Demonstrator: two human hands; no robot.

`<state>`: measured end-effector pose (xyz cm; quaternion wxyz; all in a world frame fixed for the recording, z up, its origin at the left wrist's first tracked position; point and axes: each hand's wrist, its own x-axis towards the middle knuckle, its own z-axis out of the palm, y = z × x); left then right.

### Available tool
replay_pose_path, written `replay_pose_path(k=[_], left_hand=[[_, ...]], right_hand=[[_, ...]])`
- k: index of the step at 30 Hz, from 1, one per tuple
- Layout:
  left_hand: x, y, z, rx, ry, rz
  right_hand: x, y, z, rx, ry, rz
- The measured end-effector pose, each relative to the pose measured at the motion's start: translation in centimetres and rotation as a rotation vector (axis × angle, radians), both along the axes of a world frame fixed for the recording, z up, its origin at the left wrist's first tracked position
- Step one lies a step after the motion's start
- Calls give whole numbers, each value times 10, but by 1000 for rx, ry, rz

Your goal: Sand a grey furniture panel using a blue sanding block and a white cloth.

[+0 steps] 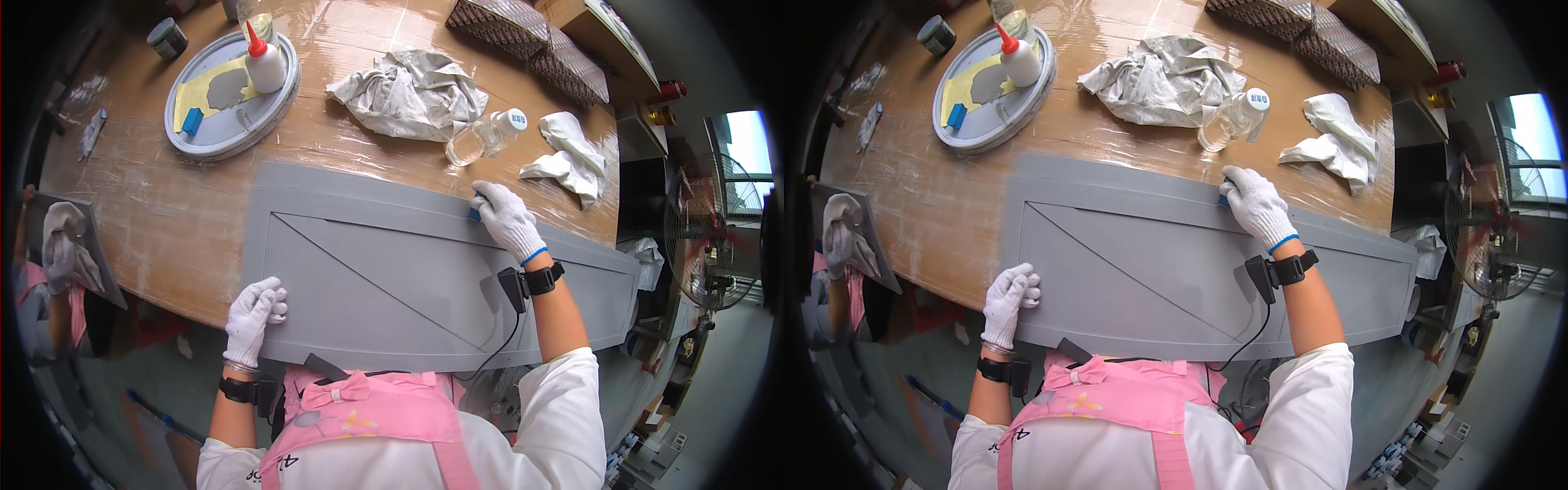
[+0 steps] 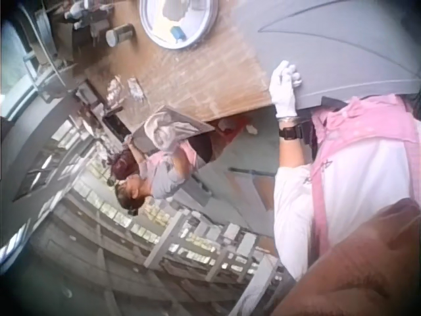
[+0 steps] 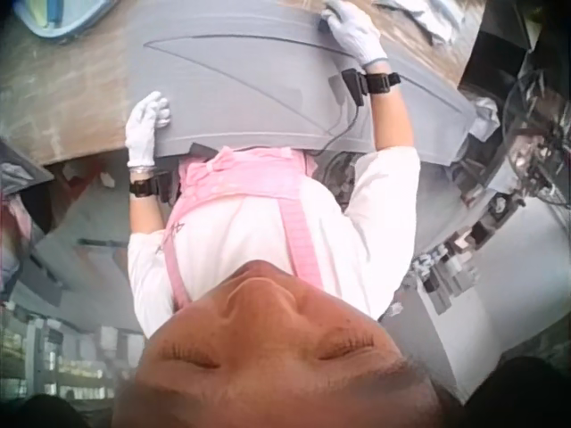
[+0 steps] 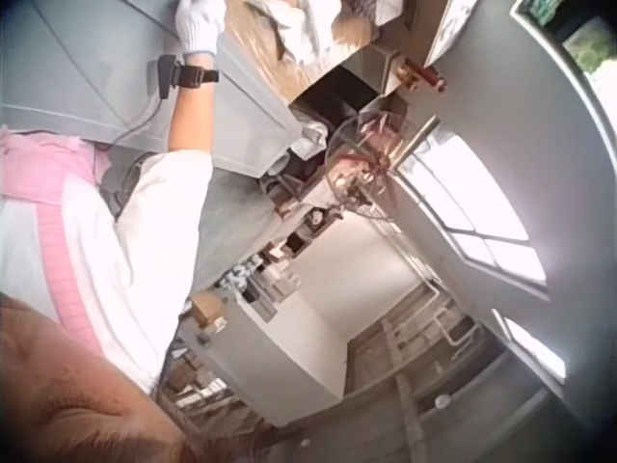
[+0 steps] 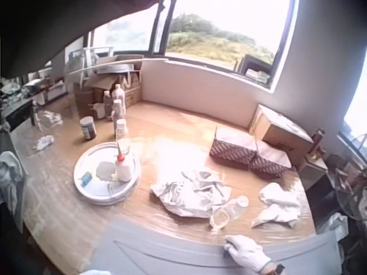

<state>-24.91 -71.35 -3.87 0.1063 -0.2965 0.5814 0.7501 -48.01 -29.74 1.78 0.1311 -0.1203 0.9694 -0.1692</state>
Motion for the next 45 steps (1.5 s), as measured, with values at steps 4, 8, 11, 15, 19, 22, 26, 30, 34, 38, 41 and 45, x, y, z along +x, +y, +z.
replay_pose_path(k=[4, 8, 11, 15, 19, 22, 26, 30, 34, 38, 41, 45], left_hand=[[-4, 5, 3, -81, -6, -13], [0, 6, 3, -147, -17, 12], [0, 10, 3, -167, -1, 35], [-2, 15, 3, -200, 8, 51], [-3, 19, 2, -260, 10, 67], [4, 21, -6, -257, 11, 81], [-1, 24, 3, -234, 9, 117], [-6, 11, 33, -287, 38, 140], [-14, -19, 42, -346, 123, 222], [-21, -33, 50, -370, 157, 229], [-29, -35, 55, -328, 145, 212], [-26, -44, 56, -326, 156, 202]], right_hand=[[8, -8, -9, -143, 41, 51], [8, 28, -7, -90, -4, 50], [9, 71, -4, 37, 20, 6], [10, 78, -5, -182, 65, 3], [11, 65, -9, -173, 53, 77], [13, 98, -4, -160, 51, 82], [23, 152, -11, -185, 250, -25], [25, 164, -14, -503, 2, -338], [23, 154, 1, -488, 16, -338], [25, 132, 9, -516, -35, -381], [23, 131, -1, -524, 14, -352], [23, 116, 6, -517, -3, -335]])
